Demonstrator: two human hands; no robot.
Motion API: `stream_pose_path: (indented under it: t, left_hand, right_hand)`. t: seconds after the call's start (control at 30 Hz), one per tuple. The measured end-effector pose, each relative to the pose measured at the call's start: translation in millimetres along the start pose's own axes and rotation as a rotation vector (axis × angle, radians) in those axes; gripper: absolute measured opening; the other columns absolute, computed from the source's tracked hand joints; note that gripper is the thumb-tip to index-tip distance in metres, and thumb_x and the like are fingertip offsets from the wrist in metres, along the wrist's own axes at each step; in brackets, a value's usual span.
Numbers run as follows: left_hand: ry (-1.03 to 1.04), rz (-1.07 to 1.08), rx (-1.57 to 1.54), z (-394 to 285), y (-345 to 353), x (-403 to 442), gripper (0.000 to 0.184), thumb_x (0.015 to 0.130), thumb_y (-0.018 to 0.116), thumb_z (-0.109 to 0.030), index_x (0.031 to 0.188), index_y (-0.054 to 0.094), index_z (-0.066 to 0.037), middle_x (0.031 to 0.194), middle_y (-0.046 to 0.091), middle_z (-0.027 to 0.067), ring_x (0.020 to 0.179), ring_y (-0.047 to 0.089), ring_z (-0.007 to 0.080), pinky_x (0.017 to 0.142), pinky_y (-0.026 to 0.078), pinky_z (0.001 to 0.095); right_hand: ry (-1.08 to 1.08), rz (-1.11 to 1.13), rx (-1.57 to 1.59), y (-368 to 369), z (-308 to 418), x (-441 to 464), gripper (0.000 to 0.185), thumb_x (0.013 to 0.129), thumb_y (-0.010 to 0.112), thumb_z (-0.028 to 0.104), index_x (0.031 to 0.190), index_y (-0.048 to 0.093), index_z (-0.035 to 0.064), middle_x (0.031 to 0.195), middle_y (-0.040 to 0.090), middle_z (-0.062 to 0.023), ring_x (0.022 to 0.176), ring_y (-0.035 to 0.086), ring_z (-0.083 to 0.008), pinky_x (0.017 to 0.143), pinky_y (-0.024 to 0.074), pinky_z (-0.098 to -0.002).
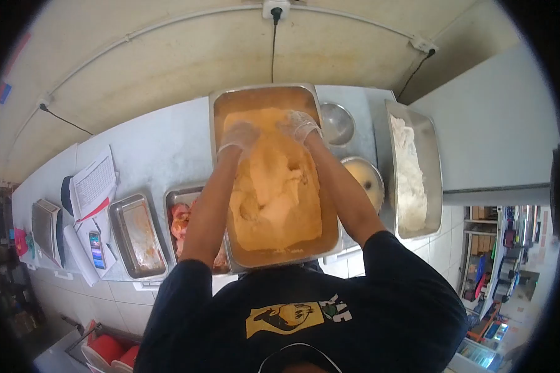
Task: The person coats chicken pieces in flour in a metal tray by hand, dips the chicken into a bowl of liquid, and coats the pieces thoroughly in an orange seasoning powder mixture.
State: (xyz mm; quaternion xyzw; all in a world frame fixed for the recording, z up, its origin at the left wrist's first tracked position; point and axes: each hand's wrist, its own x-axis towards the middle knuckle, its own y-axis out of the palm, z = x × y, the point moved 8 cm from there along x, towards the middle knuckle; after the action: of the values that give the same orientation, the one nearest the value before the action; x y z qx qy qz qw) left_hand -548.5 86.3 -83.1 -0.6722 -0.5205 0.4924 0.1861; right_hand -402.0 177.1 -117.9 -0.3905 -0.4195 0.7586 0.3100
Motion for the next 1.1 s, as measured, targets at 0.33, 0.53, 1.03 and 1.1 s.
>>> stream_pose_path:
  t: [0.33,0.53,1.03,1.1]
  left_hand:
    - [0.119,0.03,0.04,55.9,112.3,121.0,0.058,0.094,0.032,-0.051,0.127,0.057,-0.009,0.13,0.055,0.0179,0.117,0.055,0.0338,0.097,0.042,0.041]
    - [0.57,-0.087,0.051,22.2,76.1,-13.4,0.048,0.092,0.046,-0.04,0.129,0.054,-0.011,0.099,0.066,0.0119,0.09,0.062,0.0283,0.077,0.047,0.0422]
    - [-0.002,-0.056,0.12,15.3,118.0,-45.6,0.104,0.059,0.078,-0.054,0.145,0.035,-0.016,0.132,0.053,0.0212,0.114,0.057,0.0313,0.094,0.048,0.0399]
    - [0.052,-0.015,0.013,22.8,137.0,-43.0,0.098,0.058,0.079,-0.052,0.141,0.043,-0.015,0.129,0.056,0.0192,0.11,0.06,0.0289,0.091,0.049,0.0384]
  right_hand:
    - [-0.048,0.081,0.455,116.0,-52.1,50.0,0.044,0.089,0.052,0.046,0.111,0.064,0.0094,0.109,0.065,-0.0103,0.099,0.062,-0.0294,0.086,0.0497,-0.0399]
    - [-0.356,0.015,0.497,73.1,-19.7,-61.8,0.049,0.086,0.06,0.043,0.122,0.055,0.0113,0.114,0.061,-0.0103,0.108,0.057,-0.0282,0.09,0.0478,-0.0383]
    - [0.163,-0.045,0.252,101.8,-12.3,-111.2,0.087,0.079,0.066,0.022,0.151,0.018,0.0095,0.139,0.045,-0.0243,0.127,0.047,-0.0382,0.102,0.0408,-0.043]
    - [0.194,0.009,0.713,169.6,-67.4,-103.8,0.087,0.079,0.066,0.023,0.151,0.017,0.0129,0.141,0.045,-0.0216,0.128,0.046,-0.0365,0.102,0.0415,-0.042]
